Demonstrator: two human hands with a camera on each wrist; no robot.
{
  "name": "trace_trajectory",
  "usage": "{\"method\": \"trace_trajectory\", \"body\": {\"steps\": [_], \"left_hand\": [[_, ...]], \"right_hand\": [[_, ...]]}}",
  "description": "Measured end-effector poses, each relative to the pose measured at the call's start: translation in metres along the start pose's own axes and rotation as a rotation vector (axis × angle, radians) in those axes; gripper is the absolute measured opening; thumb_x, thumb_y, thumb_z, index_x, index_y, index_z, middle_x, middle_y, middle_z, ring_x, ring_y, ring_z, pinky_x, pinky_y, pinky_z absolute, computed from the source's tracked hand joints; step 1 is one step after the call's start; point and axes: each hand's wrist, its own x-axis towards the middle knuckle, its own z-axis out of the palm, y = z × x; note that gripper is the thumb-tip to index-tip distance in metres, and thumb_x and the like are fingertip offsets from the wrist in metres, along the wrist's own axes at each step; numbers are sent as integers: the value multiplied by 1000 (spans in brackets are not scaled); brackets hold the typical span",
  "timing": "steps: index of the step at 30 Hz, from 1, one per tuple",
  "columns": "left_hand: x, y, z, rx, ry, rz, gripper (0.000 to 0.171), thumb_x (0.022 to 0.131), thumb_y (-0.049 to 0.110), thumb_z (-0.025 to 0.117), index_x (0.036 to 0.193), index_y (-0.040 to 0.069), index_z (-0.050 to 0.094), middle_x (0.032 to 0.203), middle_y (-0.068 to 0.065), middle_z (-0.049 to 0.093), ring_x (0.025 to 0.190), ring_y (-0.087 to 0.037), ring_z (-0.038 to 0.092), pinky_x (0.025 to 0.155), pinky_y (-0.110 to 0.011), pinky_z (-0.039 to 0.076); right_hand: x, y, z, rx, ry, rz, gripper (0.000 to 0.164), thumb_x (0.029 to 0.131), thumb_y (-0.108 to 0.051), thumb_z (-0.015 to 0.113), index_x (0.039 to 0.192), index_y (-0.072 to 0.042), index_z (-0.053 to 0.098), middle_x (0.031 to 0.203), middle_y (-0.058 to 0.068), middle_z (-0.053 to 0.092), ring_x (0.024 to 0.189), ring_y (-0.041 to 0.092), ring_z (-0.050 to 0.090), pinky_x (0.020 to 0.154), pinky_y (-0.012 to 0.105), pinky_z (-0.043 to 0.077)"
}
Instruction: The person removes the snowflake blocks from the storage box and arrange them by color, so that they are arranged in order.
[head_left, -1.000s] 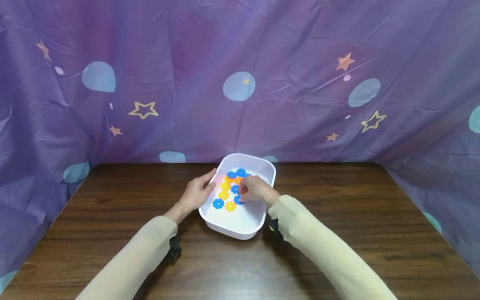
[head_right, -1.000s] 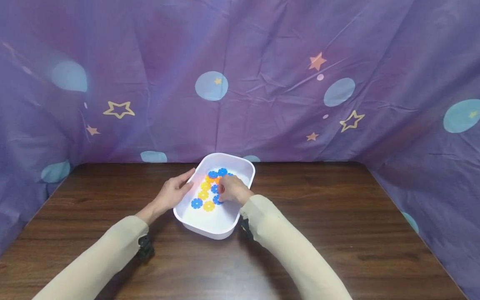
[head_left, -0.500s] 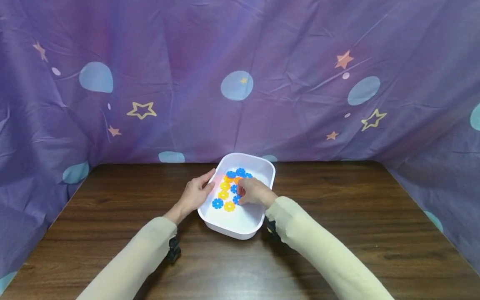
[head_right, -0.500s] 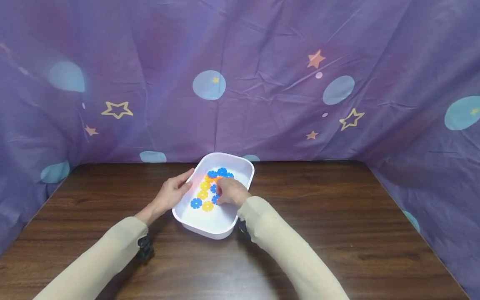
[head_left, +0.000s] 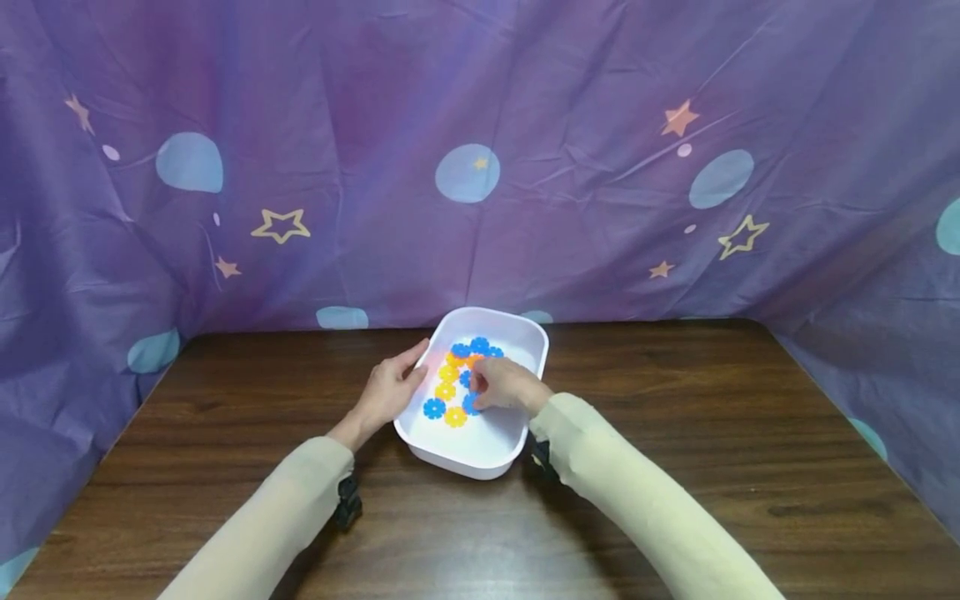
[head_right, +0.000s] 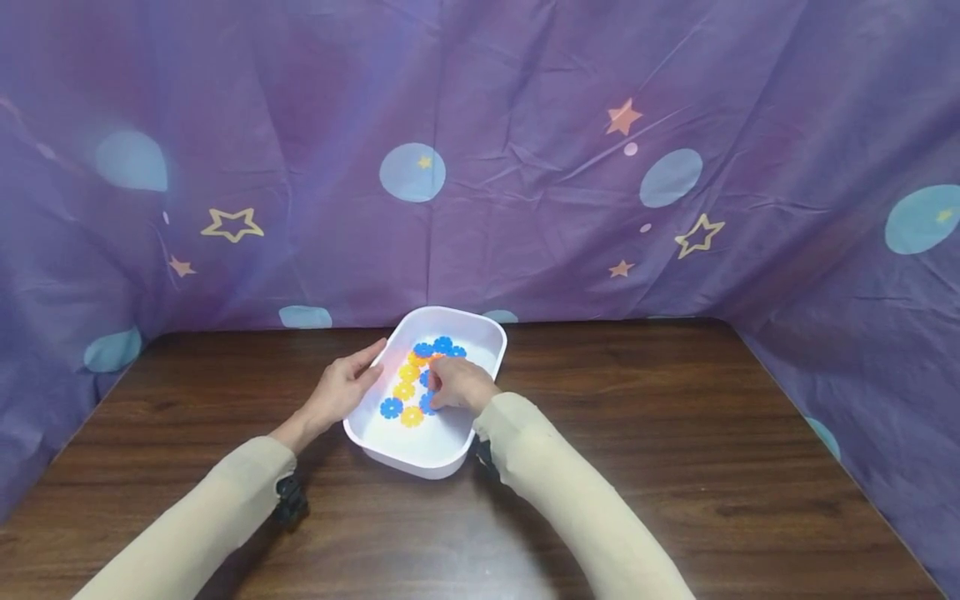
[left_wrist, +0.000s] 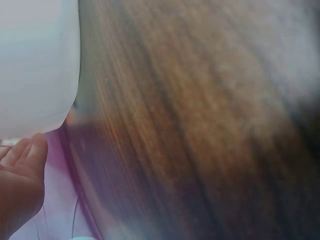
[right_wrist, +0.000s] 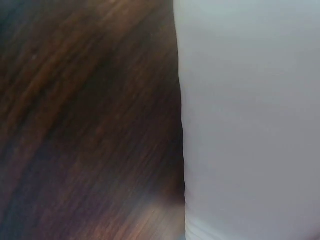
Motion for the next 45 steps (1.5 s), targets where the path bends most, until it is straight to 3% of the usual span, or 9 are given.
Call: {"method": "trace_trajectory", "body": {"steps": [4, 9, 16, 20, 23, 27, 31, 38, 45], "left_hand": [[0, -1, 3, -8, 4, 9, 46, 95, 11, 52, 140, 5, 44, 142, -9, 46, 113, -23, 54, 93, -39, 46], [-2, -4, 6, 10, 26, 33, 45, 94, 9, 53, 138, 3, 46, 139, -12, 48, 113, -26, 56, 91, -40, 48], [-6, -7, 9, 23, 31, 8, 45, 95, 10, 53, 138, 5, 46, 139, -11, 49, 111, -26, 57, 91, -40, 47], [-5, -8, 6, 44, 32, 10, 45, 95, 11, 51, 139, 5, 45, 140, -10, 48, 115, -25, 54, 96, -41, 44], [-4, -8, 4, 53, 30, 8, 45, 95, 10, 51, 139, 4, 45, 140, -10, 47, 120, -25, 51, 100, -41, 41], [-5, -7, 2, 55, 37, 14, 45, 94, 9, 52, 138, 3, 46, 139, -11, 48, 119, -26, 52, 101, -42, 40], [-5, -6, 2, 54, 41, 26, 44, 94, 8, 52, 137, 2, 46, 138, -12, 49, 117, -27, 53, 99, -42, 41], [-3, -2, 4, 42, 32, 24, 45, 94, 9, 52, 138, 3, 46, 139, -10, 48, 114, -24, 54, 97, -41, 43], [0, 0, 4, 36, 42, 30, 45, 94, 8, 52, 138, 4, 46, 139, -10, 48, 113, -25, 54, 97, -41, 43]], "right_hand": [[-1, 3, 0, 85, 21, -95, 16, 78, -7, 75, 78, -8, 58, 73, -1, 52, 74, 13, 47, 69, 22, 38], [-1, 9, 1, 312, 95, -171, 12, 79, -2, 72, 80, -3, 60, 68, -1, 54, 65, 9, 46, 58, 19, 39], [-11, 21, -10, 638, 370, -215, 11, 80, 4, 67, 88, 8, 59, 70, 2, 59, 62, 7, 51, 55, 17, 44], [-25, 45, -28, 840, 555, -121, 14, 82, 2, 66, 91, 7, 57, 67, -4, 58, 58, 5, 51, 53, 19, 45], [-37, 75, -35, 928, 612, 8, 11, 84, 0, 65, 89, 2, 56, 63, -10, 57, 55, 3, 51, 53, 18, 46], [-53, 117, -34, 850, 542, 168, 11, 85, -3, 64, 89, 1, 54, 61, -10, 54, 54, 2, 51, 53, 17, 47], [-64, 140, -29, 713, 465, 239, 16, 85, -4, 65, 91, 6, 55, 63, -9, 53, 55, 4, 51, 52, 19, 47], [-72, 148, -29, 466, 458, 255, 16, 82, -5, 67, 88, 8, 59, 65, 0, 60, 55, 9, 51, 51, 23, 45], [-71, 150, -33, 237, 480, 266, 16, 79, -11, 70, 81, 3, 62, 73, 6, 61, 67, 15, 49, 60, 25, 39]]}}
